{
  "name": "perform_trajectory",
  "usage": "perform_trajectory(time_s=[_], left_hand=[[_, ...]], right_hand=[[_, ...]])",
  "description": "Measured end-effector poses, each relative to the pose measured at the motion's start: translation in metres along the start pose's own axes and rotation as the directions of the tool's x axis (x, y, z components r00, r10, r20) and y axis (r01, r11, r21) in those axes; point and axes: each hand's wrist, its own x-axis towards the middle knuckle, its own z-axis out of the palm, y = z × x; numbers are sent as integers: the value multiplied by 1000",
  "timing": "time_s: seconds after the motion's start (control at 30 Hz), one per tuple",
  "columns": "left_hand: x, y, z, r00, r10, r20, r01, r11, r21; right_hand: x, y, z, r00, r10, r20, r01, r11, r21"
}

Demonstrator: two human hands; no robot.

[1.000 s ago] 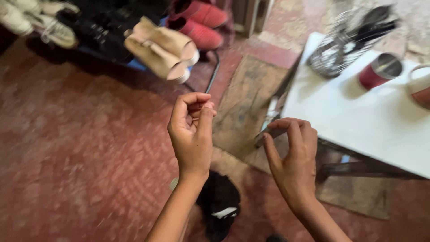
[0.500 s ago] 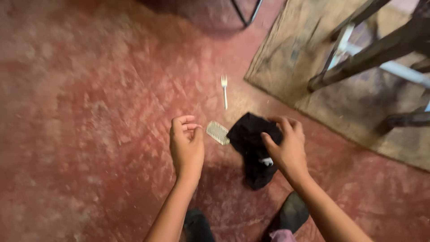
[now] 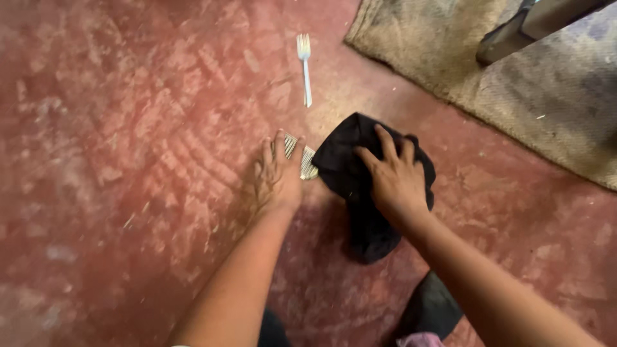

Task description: The person wipes a mug, a metal cup, a utensil holder, a whisk, a grater, a fork, and spoons with a black cloth. They place the cleaned items on a small white table.

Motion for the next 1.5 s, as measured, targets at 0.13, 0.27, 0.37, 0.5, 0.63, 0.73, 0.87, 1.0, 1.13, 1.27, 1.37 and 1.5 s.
perform_trajectory(time_s=[0.13, 0.27, 0.37, 0.5, 0.63, 0.73, 0.87, 1.0, 1.13, 1.27, 1.37, 1.5], left_hand=[[16, -20, 13, 992, 81, 93, -95, 983, 156], [1, -28, 0, 989, 150, 5, -148, 968, 202], [-9, -27, -30, 972, -88, 219, 80, 996, 46], [-23, -22, -82, 994, 66, 83, -26, 912, -410], [-9, -11, -124, 959, 94, 266, 70, 835, -546], [22, -5, -133, 928, 130, 349, 220, 564, -796], [92, 2, -95, 956, 11, 292, 269, 361, -893], [155, 11, -29, 996, -66, -63, 37, 923, -384], [163, 20, 26, 979, -131, -159, 122, 991, -60], [148, 39, 31, 949, -289, -126, 262, 945, -194], [133, 56, 14, 914, -402, 50, 402, 887, -225], [113, 63, -12, 943, -332, 16, 332, 939, -85]], right_hand=[[-32, 24, 7, 990, 116, -80, -118, 993, -19], [-52, 26, -1, 962, 271, -39, -273, 961, -37], [-54, 10, -11, 940, 311, -138, -323, 944, -73], [-51, -14, -23, 946, 87, -312, -18, 976, 217], [-36, -31, -27, 902, -87, -422, 293, 841, 454], [-25, -36, -28, 989, 114, -94, 6, 605, 796], [-21, -34, -27, 918, 344, 199, -229, 49, 972], [-18, -12, -21, 891, 388, 236, -205, -120, 971], [-21, 5, -1, 832, 373, 412, -322, -281, 904], [-7, 34, 2, 881, 310, 358, -247, -345, 906], [-3, 53, -4, 922, 302, 242, -115, -382, 917], [-13, 60, -13, 920, 311, 238, -113, -371, 922]])
